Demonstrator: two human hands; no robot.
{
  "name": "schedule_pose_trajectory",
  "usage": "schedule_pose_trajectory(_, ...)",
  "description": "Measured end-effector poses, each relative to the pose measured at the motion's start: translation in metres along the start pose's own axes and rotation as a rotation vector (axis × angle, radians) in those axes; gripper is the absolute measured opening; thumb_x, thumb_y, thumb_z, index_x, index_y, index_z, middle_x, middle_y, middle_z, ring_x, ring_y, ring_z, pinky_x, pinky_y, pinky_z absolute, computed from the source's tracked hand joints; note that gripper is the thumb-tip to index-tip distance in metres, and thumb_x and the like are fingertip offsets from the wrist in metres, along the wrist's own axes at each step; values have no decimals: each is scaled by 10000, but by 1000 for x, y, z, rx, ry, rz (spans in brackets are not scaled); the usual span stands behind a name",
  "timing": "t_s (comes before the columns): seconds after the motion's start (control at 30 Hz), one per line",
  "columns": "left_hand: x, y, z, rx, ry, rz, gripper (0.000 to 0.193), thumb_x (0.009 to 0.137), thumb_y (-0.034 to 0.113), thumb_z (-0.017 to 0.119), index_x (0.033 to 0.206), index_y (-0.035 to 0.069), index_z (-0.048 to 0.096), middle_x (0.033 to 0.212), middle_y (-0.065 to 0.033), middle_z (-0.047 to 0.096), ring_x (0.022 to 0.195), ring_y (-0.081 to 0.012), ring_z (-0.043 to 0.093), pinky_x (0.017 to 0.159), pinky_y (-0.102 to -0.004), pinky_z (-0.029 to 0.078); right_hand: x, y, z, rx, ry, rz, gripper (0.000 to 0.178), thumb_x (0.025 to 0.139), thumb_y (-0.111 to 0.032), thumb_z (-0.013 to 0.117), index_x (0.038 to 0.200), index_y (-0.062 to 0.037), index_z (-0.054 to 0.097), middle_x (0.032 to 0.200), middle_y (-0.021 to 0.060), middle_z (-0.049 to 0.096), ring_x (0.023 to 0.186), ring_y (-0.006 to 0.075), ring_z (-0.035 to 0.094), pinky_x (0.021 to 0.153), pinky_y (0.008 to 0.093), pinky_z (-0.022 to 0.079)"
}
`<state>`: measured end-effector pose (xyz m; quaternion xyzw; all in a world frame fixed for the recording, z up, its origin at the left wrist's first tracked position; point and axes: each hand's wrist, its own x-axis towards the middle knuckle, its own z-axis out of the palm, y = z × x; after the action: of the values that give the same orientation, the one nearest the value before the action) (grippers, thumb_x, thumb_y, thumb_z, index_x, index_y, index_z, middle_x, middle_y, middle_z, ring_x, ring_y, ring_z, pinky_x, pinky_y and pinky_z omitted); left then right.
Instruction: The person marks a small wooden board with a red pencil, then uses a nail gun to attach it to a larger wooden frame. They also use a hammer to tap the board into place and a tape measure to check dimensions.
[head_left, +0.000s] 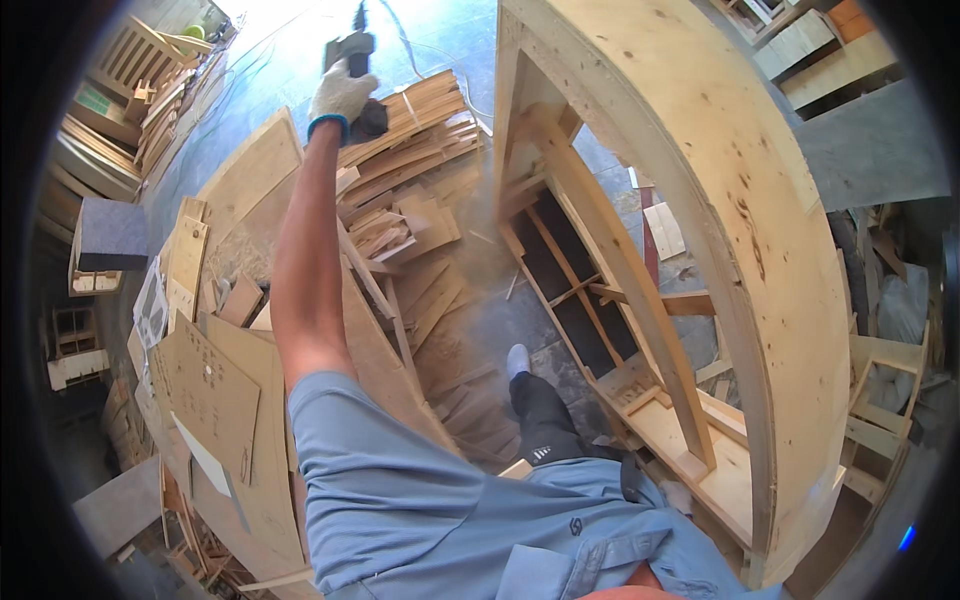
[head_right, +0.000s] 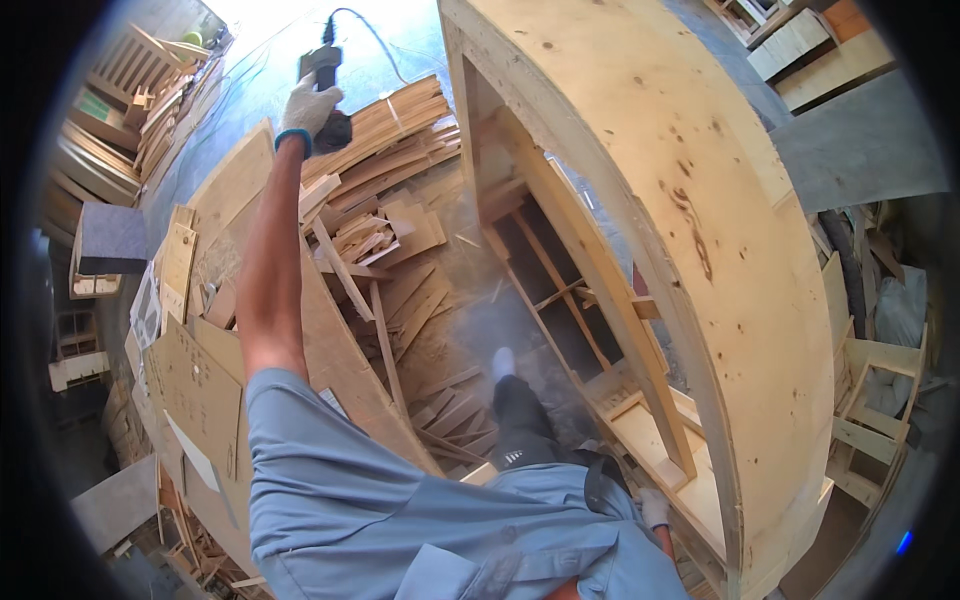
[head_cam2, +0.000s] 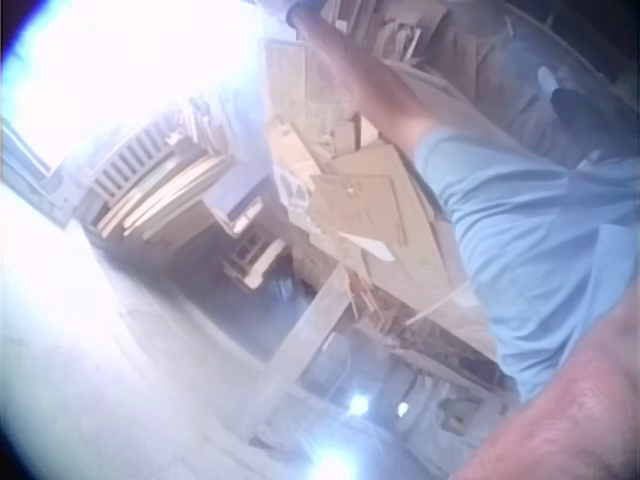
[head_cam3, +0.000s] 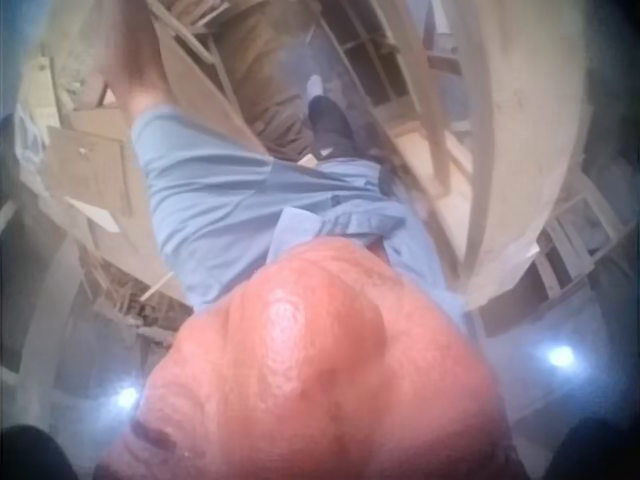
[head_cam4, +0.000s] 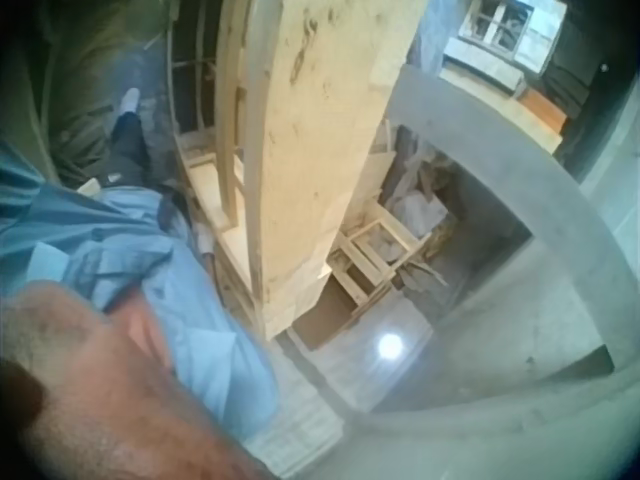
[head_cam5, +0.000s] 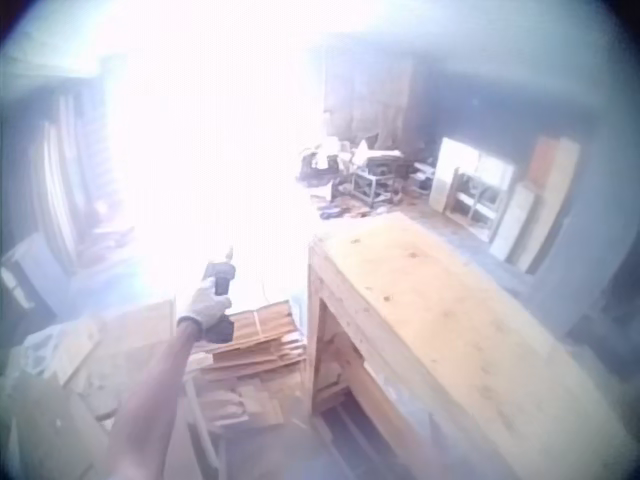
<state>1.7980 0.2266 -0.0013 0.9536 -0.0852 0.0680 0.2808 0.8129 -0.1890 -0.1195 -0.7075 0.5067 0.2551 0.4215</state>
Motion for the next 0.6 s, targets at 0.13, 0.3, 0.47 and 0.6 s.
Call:
schedule_pose_trajectory(0.13, -54, 72, 16, -174, -189, 154, 803, 843, 261, 717, 1591, 41, 526, 1115, -213, 765, 851, -207, 723, 774, -361, 591, -3, 9, -4, 46, -46, -121, 356, 967, -341, 640, 975, 3, 735, 861, 110, 743, 721, 191, 681, 661, 356, 543)
schedule_pose_trajectory(0.3, -119, 79, 43, -714, -413, -199, 325, 887, 246, 723, 1100, 1, 726, 899, -46, 687, 771, -135, 638, 687, -319, 538, -16, -38, -10, 11, -110, 35, 360, 985, -348, 626, 1004, -13, 756, 886, 106, 772, 743, 162, 693, 673, 332, 546)
schedule_pose_trajectory(0.47, -104, 54, 77, -1065, -328, -310, 206, 907, 169, 727, 1070, 44, 706, 847, -13, 645, 734, -129, 626, 667, -315, 533, -21, -41, -8, 120, -66, 104, 357, 983, -334, 645, 1062, -13, 779, 916, 107, 787, 758, 148, 703, 693, 311, 550)
schedule_pose_trajectory(0.6, -64, 42, 92, -824, -260, -340, 228, 874, 186, 748, 1056, 53, 718, 858, -37, 677, 687, -147, 632, 626, -337, 530, -27, -41, 1, 162, 19, 102, 352, 979, -316, 671, 1042, 13, 775, 918, 118, 785, 775, 159, 713, 712, 309, 557)
